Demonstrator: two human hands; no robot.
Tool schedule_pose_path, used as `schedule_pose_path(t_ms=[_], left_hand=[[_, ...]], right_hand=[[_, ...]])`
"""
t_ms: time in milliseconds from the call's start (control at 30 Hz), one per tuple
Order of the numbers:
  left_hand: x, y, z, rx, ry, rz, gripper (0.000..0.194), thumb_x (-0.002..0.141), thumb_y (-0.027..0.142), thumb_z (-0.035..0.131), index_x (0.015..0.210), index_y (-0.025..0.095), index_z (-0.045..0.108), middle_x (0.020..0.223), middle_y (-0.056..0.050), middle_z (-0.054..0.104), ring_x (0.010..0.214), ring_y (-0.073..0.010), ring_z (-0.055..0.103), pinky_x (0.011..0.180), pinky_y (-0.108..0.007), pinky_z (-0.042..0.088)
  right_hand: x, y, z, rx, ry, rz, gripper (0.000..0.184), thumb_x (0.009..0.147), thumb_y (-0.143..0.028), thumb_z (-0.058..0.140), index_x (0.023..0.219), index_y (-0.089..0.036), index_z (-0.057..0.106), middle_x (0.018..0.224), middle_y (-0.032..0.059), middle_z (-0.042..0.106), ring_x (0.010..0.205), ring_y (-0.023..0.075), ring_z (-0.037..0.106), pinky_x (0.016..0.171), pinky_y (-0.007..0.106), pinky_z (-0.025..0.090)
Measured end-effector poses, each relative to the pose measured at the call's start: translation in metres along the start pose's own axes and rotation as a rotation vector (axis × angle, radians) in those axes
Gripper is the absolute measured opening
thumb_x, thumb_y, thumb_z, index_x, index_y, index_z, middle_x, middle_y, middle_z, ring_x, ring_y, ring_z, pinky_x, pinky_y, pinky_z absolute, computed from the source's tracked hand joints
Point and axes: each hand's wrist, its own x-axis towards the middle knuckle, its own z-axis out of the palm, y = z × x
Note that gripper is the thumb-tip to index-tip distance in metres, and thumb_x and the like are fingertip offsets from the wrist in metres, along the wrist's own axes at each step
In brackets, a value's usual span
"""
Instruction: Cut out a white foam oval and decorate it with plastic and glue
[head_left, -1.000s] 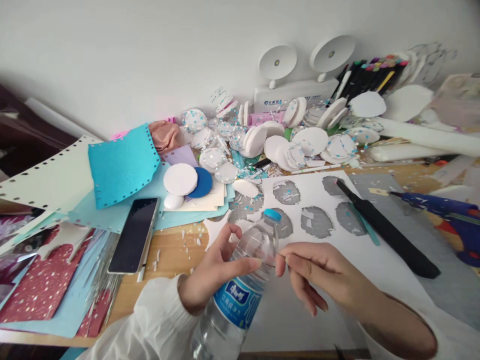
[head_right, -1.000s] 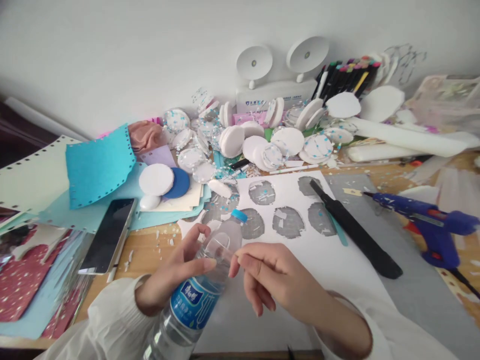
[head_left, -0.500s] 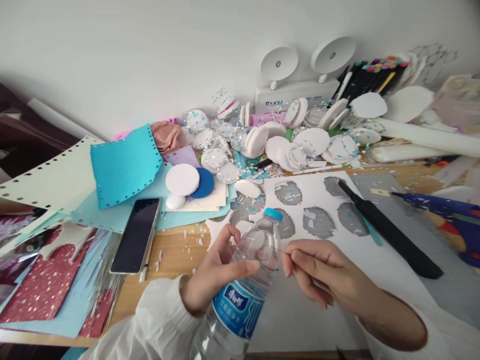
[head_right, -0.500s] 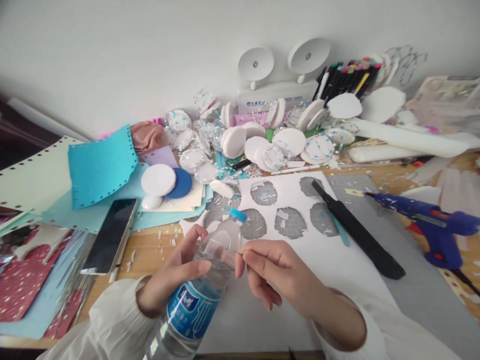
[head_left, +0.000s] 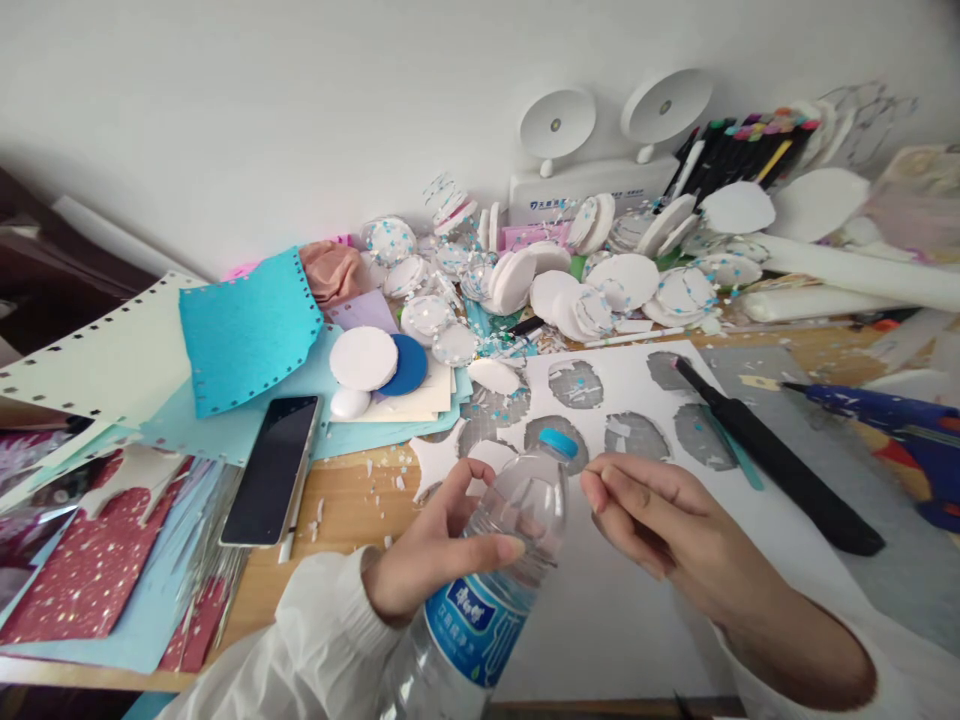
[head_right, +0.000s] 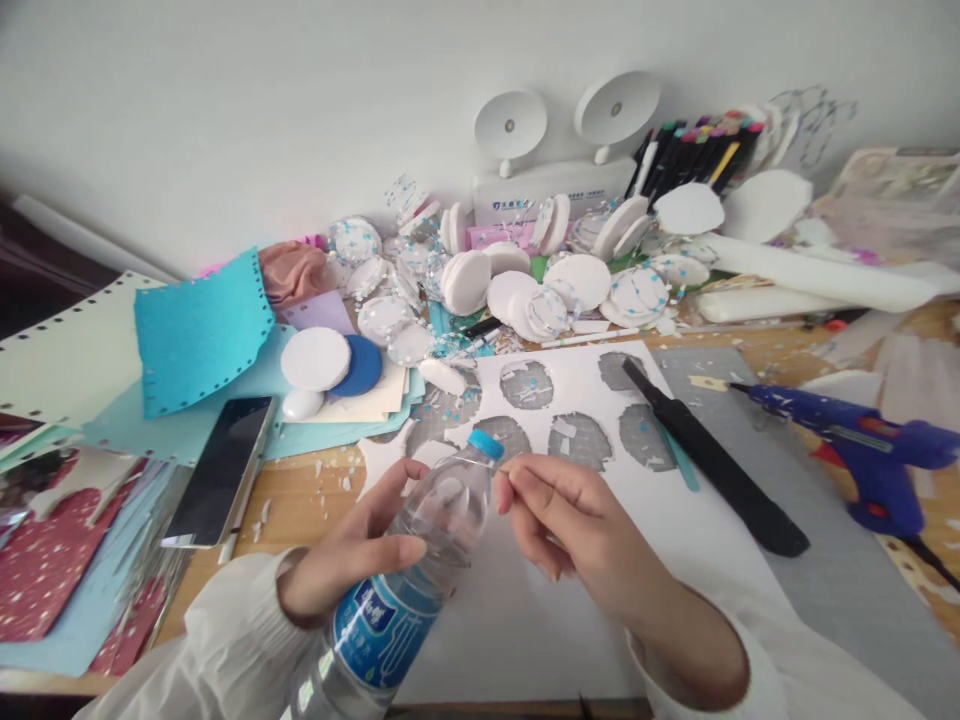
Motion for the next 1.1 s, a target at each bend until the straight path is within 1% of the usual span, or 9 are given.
schedule_pose_path(t_ms=[100, 167, 300, 400, 533, 667, 767, 1000, 1100], left_hand=[[0.000, 0.000, 0.001, -0.062, -0.019, -0.016, 0.050, 0.069, 0.030, 0.079, 0.102, 0.022, 0.041, 0.093, -0.003, 0.070, 0.076, -0.0146, 0.067, 0.077, -0.032, 0.050], [0.000, 0.000, 0.002, -0.086, -0.035, -0.008, 0.049, 0.070, 0.029, 0.078, 0.103, 0.022, 0.041, 0.092, -0.003, 0.071, 0.075, -0.0156, 0.068, 0.077, -0.033, 0.050], [-0.001, -0.002, 0.002, -0.083, -0.022, -0.015, 0.049, 0.071, 0.027, 0.077, 0.104, 0.021, 0.042, 0.093, -0.005, 0.071, 0.075, -0.0164, 0.068, 0.076, -0.033, 0.050], [-0.002, -0.003, 0.001, -0.062, 0.019, -0.041, 0.053, 0.068, 0.028, 0.079, 0.106, 0.021, 0.043, 0.095, -0.006, 0.070, 0.078, -0.0174, 0.068, 0.075, -0.032, 0.050], [-0.002, -0.002, 0.002, -0.048, -0.005, -0.049, 0.052, 0.068, 0.028, 0.080, 0.104, 0.021, 0.043, 0.095, -0.005, 0.070, 0.079, -0.0168, 0.067, 0.075, -0.030, 0.048], [-0.001, 0.001, 0.002, -0.007, -0.037, -0.027, 0.047, 0.070, 0.029, 0.078, 0.103, 0.020, 0.045, 0.094, -0.005, 0.070, 0.079, -0.0159, 0.066, 0.073, -0.028, 0.047], [-0.001, 0.001, 0.001, 0.016, -0.038, -0.025, 0.049, 0.069, 0.030, 0.078, 0.104, 0.020, 0.045, 0.094, -0.004, 0.069, 0.079, -0.0150, 0.065, 0.073, -0.027, 0.047], [-0.004, 0.004, 0.001, 0.060, -0.125, -0.043, 0.065, 0.070, 0.027, 0.077, 0.122, 0.024, 0.038, 0.101, -0.006, 0.068, 0.085, -0.0171, 0.066, 0.072, -0.028, 0.049], [-0.004, 0.005, 0.002, 0.067, -0.111, -0.036, 0.066, 0.070, 0.025, 0.077, 0.123, 0.025, 0.038, 0.103, -0.006, 0.068, 0.089, -0.0180, 0.066, 0.075, -0.029, 0.050]], right_hand=[[-0.003, 0.000, 0.003, -0.133, -0.013, -0.031, 0.034, 0.098, -0.046, 0.034, 0.084, -0.020, 0.051, 0.046, -0.0070, 0.039, 0.041, 0.0081, 0.028, 0.042, 0.024, 0.021], [-0.006, 0.001, 0.006, -0.275, -0.016, -0.104, 0.034, 0.100, -0.043, 0.029, 0.084, -0.020, 0.048, 0.051, -0.0060, 0.041, 0.045, 0.0090, 0.033, 0.046, 0.024, 0.026], [-0.007, 0.003, 0.009, -0.638, 0.011, -0.348, 0.030, 0.101, -0.029, 0.027, 0.073, -0.022, 0.036, 0.057, -0.0044, 0.040, 0.051, 0.0105, 0.037, 0.051, 0.025, 0.029], [-0.004, 0.006, 0.008, -0.894, 0.035, -0.559, 0.023, 0.097, -0.019, 0.031, 0.074, -0.022, 0.034, 0.058, -0.0042, 0.041, 0.051, 0.0115, 0.039, 0.052, 0.026, 0.028], [-0.002, 0.007, 0.009, -1.078, 0.070, -0.736, 0.016, 0.090, -0.017, 0.039, 0.076, -0.023, 0.034, 0.057, -0.0048, 0.043, 0.049, 0.0111, 0.040, 0.050, 0.026, 0.028], [-0.001, 0.008, 0.011, -1.138, 0.110, -0.778, 0.025, 0.084, -0.029, 0.053, 0.073, -0.023, 0.031, 0.054, -0.0072, 0.041, 0.044, 0.0086, 0.036, 0.046, 0.024, 0.026], [-0.001, 0.009, 0.013, -1.167, 0.140, -0.769, 0.030, 0.082, -0.030, 0.057, 0.072, -0.023, 0.030, 0.054, -0.0083, 0.038, 0.043, 0.0076, 0.034, 0.045, 0.023, 0.026], [-0.002, 0.011, 0.009, -1.052, 0.189, -0.629, 0.027, 0.088, -0.023, 0.050, 0.072, -0.023, 0.029, 0.051, -0.0093, 0.035, 0.042, 0.0068, 0.032, 0.044, 0.023, 0.025], [-0.002, 0.012, 0.008, -0.995, 0.179, -0.567, 0.028, 0.090, -0.024, 0.049, 0.071, -0.023, 0.028, 0.052, -0.0090, 0.035, 0.042, 0.0071, 0.031, 0.044, 0.023, 0.024]])
